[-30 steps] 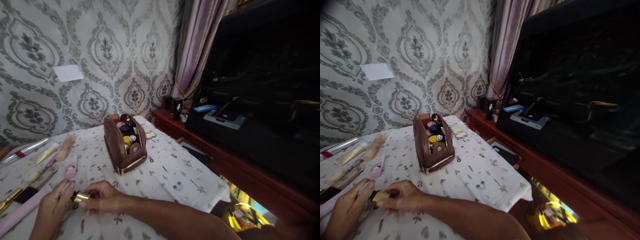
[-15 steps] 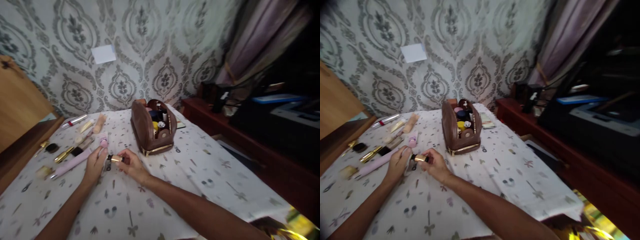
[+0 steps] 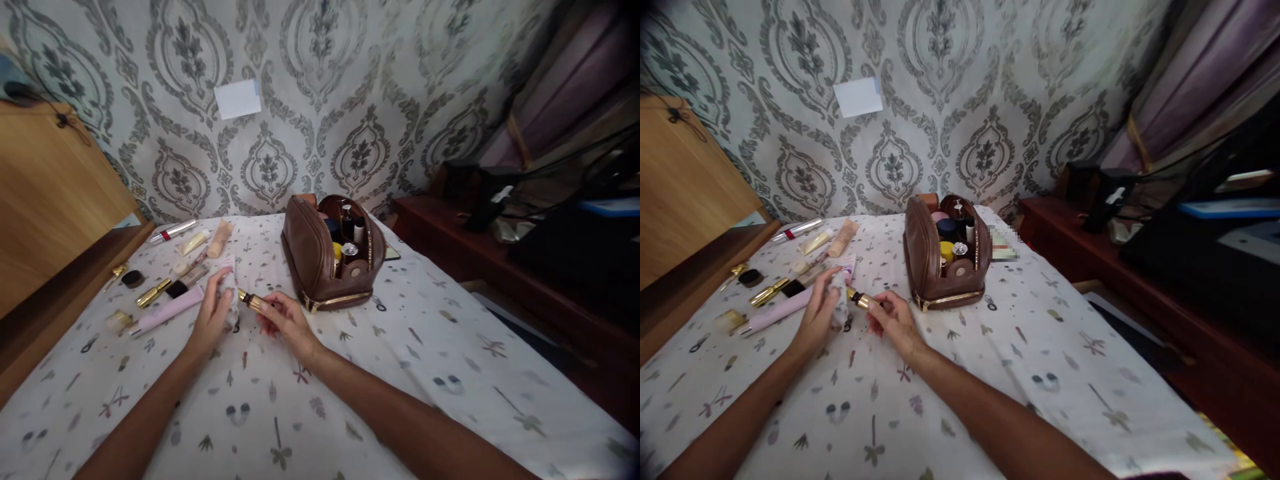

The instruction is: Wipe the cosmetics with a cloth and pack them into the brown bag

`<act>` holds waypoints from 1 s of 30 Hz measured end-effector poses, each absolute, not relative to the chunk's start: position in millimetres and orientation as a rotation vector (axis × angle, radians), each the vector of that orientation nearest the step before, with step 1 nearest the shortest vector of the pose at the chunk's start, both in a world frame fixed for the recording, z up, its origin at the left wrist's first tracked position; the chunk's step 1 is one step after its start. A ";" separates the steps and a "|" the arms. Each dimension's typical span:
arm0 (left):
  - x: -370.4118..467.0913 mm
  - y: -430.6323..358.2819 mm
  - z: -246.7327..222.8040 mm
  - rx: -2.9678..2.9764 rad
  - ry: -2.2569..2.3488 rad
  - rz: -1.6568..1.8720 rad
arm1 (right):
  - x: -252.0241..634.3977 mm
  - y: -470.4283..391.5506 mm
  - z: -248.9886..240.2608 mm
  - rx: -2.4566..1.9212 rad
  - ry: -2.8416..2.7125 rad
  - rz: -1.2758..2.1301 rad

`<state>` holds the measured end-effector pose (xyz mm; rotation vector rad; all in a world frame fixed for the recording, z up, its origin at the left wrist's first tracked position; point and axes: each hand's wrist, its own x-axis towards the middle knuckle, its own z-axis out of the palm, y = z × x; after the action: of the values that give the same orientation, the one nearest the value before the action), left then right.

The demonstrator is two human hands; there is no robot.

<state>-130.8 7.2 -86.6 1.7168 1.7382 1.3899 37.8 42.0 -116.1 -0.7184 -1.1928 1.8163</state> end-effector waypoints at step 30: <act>-139.1 11.8 -91.6 1.414 1.441 1.218 | 38.7 43.2 -117.4 -0.690 -1.153 1.851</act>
<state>-139.1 11.8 -91.6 1.4141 1.4413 1.2183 38.7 43.2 -117.4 -0.6899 -1.1532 1.8506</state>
